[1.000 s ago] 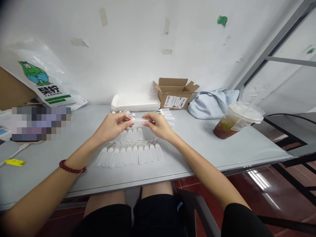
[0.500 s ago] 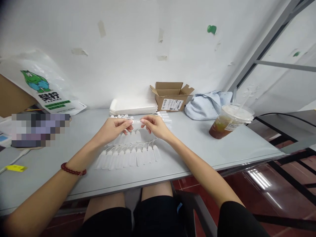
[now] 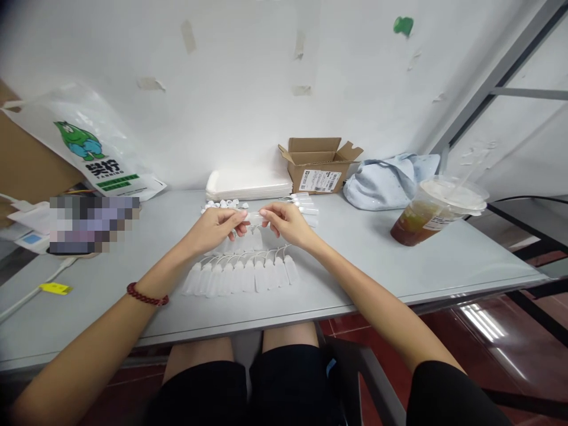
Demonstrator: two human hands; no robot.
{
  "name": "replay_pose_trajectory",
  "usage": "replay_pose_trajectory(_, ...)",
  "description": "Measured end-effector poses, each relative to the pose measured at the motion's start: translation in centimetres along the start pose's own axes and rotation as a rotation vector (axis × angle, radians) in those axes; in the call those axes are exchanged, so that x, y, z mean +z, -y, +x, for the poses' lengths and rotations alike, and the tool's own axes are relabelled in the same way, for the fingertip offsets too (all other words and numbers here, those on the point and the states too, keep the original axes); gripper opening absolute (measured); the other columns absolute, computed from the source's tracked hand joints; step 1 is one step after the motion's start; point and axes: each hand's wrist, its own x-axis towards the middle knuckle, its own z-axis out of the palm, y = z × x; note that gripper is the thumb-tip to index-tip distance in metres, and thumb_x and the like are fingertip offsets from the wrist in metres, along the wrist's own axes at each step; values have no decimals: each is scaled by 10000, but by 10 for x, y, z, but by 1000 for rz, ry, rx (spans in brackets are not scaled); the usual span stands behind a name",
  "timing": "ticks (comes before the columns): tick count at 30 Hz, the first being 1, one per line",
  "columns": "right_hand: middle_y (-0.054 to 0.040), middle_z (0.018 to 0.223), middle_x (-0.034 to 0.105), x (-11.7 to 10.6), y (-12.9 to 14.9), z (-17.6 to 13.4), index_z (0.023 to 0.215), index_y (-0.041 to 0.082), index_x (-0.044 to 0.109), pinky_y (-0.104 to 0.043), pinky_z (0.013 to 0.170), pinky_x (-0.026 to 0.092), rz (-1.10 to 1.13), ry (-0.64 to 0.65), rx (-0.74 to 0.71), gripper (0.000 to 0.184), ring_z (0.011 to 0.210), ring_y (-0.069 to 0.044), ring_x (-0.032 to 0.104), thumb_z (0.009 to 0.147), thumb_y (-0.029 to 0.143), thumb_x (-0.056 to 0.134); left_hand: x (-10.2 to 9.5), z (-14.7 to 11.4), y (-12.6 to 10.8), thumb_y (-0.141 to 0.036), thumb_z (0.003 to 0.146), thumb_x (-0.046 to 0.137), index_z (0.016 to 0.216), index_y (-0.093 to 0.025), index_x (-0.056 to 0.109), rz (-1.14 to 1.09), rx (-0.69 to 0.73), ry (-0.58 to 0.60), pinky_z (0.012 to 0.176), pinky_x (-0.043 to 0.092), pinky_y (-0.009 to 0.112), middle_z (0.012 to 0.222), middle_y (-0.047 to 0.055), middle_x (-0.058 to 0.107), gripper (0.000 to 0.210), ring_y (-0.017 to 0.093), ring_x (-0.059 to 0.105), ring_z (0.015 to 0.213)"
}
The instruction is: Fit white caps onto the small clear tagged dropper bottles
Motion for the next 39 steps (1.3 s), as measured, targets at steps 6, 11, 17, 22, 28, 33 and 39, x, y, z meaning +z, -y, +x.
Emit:
replay_pose_trajectory(6, 21, 561, 526, -4, -2, -1, 724, 149, 581, -222, 423, 309, -3, 7, 15, 410, 405, -53, 383, 835, 541, 532, 5, -3, -1, -364, 828, 568, 798, -141, 664, 116, 212, -84, 629, 511, 270, 747, 46, 665, 245, 145, 595, 665)
replay_pose_trajectory(11, 50, 451, 428, -7, -5, 1, 678, 149, 572, -217, 430, 293, -26, -16, 20, 440, 391, -61, 372, 849, 550, 517, 7, -2, 3, -353, 813, 596, 920, -146, 671, 109, 226, -134, 669, 527, 289, 873, 62, 684, 245, 173, 624, 778)
replay_pose_trajectory(17, 48, 453, 428, -10, 1, -1, 664, 151, 557, -210, 440, 297, -36, -19, -2, 446, 397, -59, 380, 868, 543, 504, 4, -3, -4, -436, 866, 530, 772, -141, 645, 18, 108, -38, 607, 498, 248, 766, 44, 662, 331, 130, 605, 651)
replay_pose_trajectory(22, 26, 517, 485, -11, 1, -1, 624, 152, 492, -208, 414, 284, -20, 43, 27, 486, 388, -45, 380, 881, 564, 465, 6, -4, -3, -432, 882, 503, 744, -139, 624, -6, 95, -26, 595, 473, 240, 714, 36, 645, 345, 122, 593, 636)
replay_pose_trajectory(28, 44, 497, 468, -7, -2, -1, 758, 151, 529, -208, 400, 292, 5, 62, 40, 492, 377, -54, 370, 884, 609, 404, 6, -3, -2, -440, 880, 499, 717, -137, 615, -49, 76, 2, 567, 473, 236, 718, 41, 648, 363, 116, 588, 614)
replay_pose_trajectory(33, -22, 699, 604, -3, -3, -2, 912, 139, 601, -224, 505, 401, -178, -7, -119, 446, 532, -92, 498, 814, 573, 561, 5, -1, -2, -445, 874, 507, 665, -132, 606, -102, -18, -19, 551, 482, 245, 672, 44, 630, 389, 118, 585, 579)
replay_pose_trajectory(39, 6, 604, 534, -4, -2, -3, 883, 114, 658, -229, 508, 323, -333, -40, -191, 393, 516, -83, 390, 854, 484, 529, 6, -3, -4, -391, 852, 547, 682, -134, 613, -119, 41, 4, 598, 500, 256, 656, 33, 624, 315, 119, 584, 590)
